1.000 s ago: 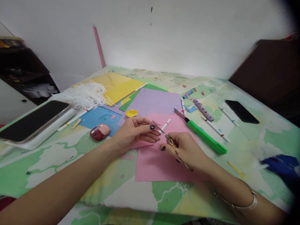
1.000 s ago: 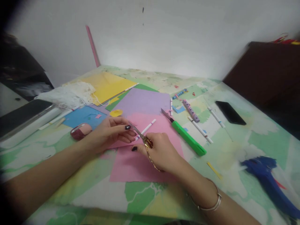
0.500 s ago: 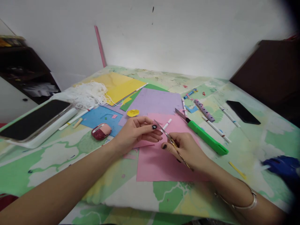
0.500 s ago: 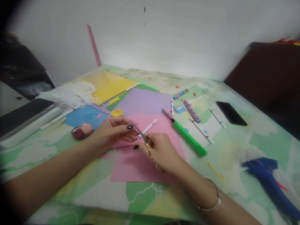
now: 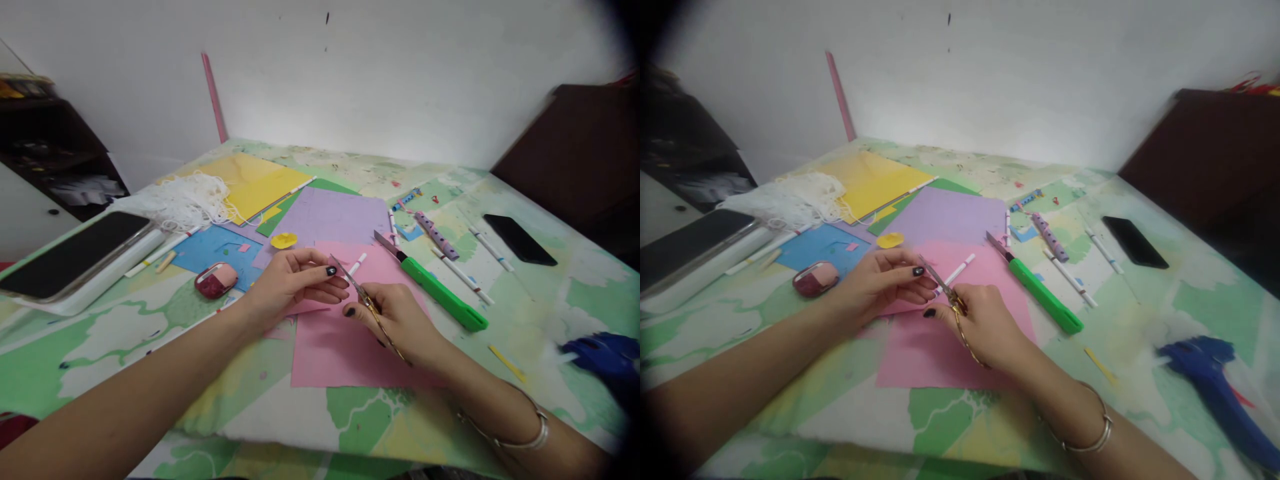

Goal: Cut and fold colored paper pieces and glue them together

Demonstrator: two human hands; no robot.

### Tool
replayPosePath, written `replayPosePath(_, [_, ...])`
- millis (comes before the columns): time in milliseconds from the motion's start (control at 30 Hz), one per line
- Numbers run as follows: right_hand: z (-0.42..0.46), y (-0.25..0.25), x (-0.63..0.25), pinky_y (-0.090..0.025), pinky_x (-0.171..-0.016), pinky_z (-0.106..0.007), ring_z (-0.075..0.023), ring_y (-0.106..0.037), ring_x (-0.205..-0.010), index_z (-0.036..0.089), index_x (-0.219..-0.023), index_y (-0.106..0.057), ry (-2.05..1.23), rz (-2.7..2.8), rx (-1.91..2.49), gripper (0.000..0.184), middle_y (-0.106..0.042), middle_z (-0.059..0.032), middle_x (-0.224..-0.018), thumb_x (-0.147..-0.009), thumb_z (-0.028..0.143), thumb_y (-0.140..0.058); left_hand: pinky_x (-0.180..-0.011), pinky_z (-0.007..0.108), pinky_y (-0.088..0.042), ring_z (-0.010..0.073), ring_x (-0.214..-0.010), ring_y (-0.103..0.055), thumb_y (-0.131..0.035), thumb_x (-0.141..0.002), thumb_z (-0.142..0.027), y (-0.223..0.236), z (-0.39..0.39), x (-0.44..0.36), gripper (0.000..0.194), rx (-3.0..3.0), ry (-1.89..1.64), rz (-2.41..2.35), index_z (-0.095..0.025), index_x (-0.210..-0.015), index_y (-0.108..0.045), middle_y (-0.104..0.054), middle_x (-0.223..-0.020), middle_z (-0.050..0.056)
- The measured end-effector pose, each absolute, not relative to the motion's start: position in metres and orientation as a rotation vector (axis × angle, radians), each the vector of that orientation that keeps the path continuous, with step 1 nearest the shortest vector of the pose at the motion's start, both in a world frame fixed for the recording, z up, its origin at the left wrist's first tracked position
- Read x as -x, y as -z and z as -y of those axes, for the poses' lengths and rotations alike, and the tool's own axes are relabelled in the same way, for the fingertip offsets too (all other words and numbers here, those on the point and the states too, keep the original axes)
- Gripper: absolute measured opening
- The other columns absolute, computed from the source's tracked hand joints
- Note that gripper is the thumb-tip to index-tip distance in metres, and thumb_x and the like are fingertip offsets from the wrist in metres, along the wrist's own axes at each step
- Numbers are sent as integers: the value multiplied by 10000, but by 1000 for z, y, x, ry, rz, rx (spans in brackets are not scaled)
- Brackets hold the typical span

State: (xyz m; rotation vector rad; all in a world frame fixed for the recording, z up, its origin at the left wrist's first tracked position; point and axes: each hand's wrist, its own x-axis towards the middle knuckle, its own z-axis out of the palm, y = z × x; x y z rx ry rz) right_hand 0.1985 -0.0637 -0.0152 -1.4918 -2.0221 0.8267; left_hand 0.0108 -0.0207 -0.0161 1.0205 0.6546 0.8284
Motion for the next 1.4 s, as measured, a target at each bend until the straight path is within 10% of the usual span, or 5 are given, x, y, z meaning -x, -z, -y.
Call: replayPosePath(1400, [64, 14, -197, -213, -443, -215, -75, -260, -488, 190, -541, -345, -866, 2020, 1484, 453, -294, 63, -494, -796, 513, -533, -658, 276, -571, 172, -658, -697, -650, -784, -214, 12, 23, -12, 113, -1145, -765, -738, -117, -841, -631, -723, -737, 73])
